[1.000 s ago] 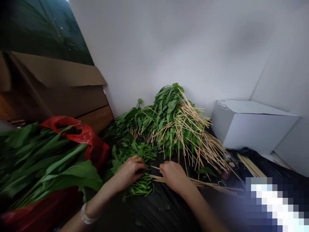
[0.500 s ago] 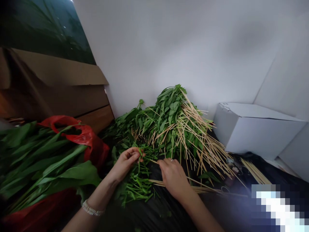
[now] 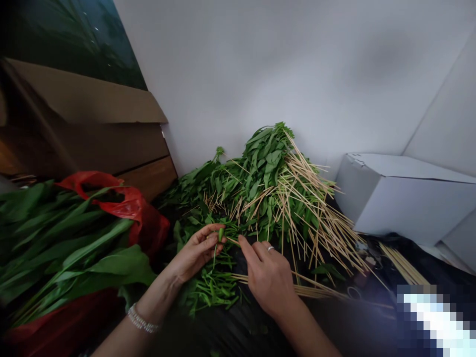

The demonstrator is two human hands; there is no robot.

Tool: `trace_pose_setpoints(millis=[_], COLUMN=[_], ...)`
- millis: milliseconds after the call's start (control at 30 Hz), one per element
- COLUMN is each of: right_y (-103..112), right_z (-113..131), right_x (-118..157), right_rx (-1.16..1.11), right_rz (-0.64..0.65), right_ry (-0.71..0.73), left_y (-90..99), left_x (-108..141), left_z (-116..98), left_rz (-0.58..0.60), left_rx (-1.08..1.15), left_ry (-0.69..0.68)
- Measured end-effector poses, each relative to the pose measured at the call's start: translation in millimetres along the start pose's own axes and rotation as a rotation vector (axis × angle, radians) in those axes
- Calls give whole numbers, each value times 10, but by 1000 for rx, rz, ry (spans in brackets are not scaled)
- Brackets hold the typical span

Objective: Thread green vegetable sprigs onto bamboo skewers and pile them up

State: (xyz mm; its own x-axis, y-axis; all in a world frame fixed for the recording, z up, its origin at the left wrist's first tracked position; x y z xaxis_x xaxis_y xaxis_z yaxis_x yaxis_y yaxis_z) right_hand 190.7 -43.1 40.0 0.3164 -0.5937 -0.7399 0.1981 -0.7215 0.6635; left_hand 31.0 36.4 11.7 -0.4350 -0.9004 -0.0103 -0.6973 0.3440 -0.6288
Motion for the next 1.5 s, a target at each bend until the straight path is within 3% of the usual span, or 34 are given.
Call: trace_pose_setpoints(millis=[100,300,500,867,1500], right_y=[6,115,93,33,-28], right_z=[15,116,117,136,150], right_x=[-28,-10,43,50,74], right_rx=[0,68,160,159,148], right_rz=[25,-116,-156,-119,-80], right_ry=[7,102,94,85,39], left_y=[-18,16,36,-21,104], left_x=[8,-10,-2,21,-26], left_z=[-7,38,14,-7,25], left_rz=[12,4,-45,-79,-158], left_rx=[-11,-15,12,-36,-18], left_ry=[-5,16,-2,-46,-75])
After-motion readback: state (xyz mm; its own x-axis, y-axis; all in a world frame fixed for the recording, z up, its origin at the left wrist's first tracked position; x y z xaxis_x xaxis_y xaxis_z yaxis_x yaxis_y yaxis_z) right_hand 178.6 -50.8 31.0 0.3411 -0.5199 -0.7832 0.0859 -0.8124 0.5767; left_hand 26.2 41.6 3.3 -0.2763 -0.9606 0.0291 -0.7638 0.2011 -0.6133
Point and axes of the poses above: each hand's wrist, its own x-axis away from the middle knuckle, its own y-axis out of the back of the hand, z = x × y, the point moved 6 cm from there along -x, towards the middle knuckle, and after that the axes turned 14 degrees about x, right-handed, at the moved point
